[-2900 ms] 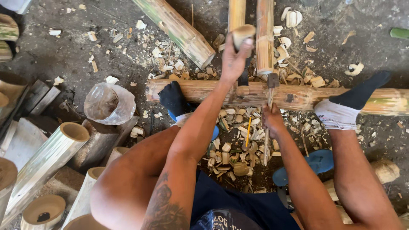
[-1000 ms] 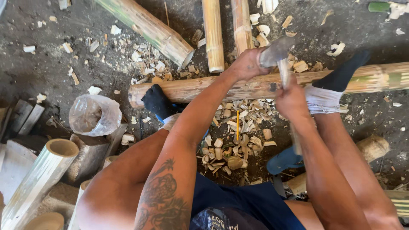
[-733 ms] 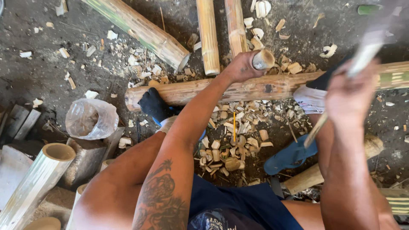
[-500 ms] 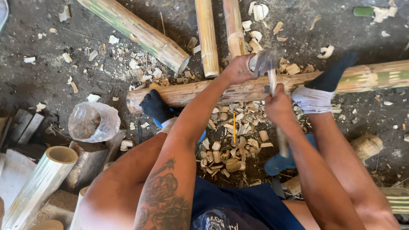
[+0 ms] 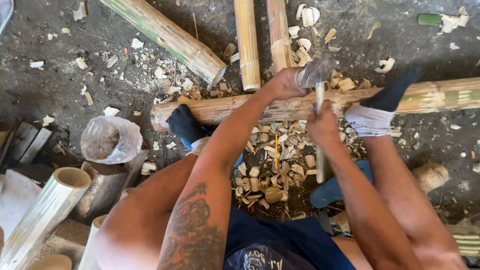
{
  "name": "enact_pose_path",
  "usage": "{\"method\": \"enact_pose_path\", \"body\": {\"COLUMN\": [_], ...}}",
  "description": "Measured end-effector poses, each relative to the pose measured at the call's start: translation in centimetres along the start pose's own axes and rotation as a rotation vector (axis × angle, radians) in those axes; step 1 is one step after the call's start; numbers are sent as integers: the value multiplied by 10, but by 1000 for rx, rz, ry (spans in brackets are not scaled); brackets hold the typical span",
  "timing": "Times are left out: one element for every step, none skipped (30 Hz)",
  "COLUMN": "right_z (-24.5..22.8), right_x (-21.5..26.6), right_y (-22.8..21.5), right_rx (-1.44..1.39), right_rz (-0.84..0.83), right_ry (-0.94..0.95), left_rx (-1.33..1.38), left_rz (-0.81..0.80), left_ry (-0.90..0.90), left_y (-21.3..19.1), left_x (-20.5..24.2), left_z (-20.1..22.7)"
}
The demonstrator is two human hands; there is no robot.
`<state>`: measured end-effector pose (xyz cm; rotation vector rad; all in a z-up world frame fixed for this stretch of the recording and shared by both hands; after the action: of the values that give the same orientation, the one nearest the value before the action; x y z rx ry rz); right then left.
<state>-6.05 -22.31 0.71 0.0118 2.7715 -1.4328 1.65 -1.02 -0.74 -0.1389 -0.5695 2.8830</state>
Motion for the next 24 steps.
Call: {"method": "enact_pose_path", "body": {"right_z": [1,3,10,14,9,5,7,10,22,37,52,69,80,88,91,92,93,93,90,85,83,81,78,75], "right_x": [1,-4,1,9,4,6,13,19,29,36,48,58,64,69,69,68,67,65,62,59,61,62,67,72], "right_y": [17,24,21,17,13,7,2,3,1,-1,1,0,3,9,18,29,37,44,50,57,59,60,58,55], "right_rx": [21,25,47,69,-12,-94,-105,-118,-96,-72,-83,-94,-98,-102,-111,-164,-207,-251,-383,-516,-642,-648,-654,-660], "right_rz": [-9,9,-5,-18,35,87,119,152,103,53,26,-1,-4,-7,-3,-8,-19,-32,-39,-48,-66,-68,-69,-70], "right_ry": [16,21,27,33,-18,-70,-117,-163,-80,1,34,67,47,27,2,107,211,315,398,480,564,558,558,557], "left_rx": [-25,-50,-58,-66,-106,-127,-133,-75,-15,45,162,279,394,331,262,193,132,72,12,-115,-233,-349,-339,-328], "left_rz": [-26,-52,-71,-90,-79,-1,78,154,218,281,313,346,375,375,376,377,337,297,255,150,44,-65,-74,-83], "left_ry": [-53,-105,-94,-82,-42,6,25,44,73,104,108,112,123,120,125,130,175,219,265,124,-26,-176,-177,-177], "left_y": [1,2,9,17,6,2,3,-3,-5,-11,-7,-5,-10,-12,-15,-18,-13,-8,-5,-1,8,16,19,22], "left_x": [-3,-5,2,13,3,-3,2,-1,-5,-11,-11,-12,-16,-18,-20,-19,-15,-7,-2,-1,3,8,12,13], "left_z": [-3,-7,-13,-17,-20,-19,-24,-30,-35,-42,-48,-53,-56,-56,-50,-43,-32,-20,-9,-2,3,4,3,-1]}}
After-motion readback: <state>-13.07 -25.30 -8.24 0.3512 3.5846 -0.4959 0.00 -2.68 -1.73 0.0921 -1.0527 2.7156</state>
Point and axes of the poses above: each hand's wrist, its own x-axis away from the middle knuckle, its own y-axis out of the palm, z = x × y, the point moved 2 cm from there along -x, towards the middle knuckle, and after that the axes turned 11 degrees about z, right-handed, at the moved point
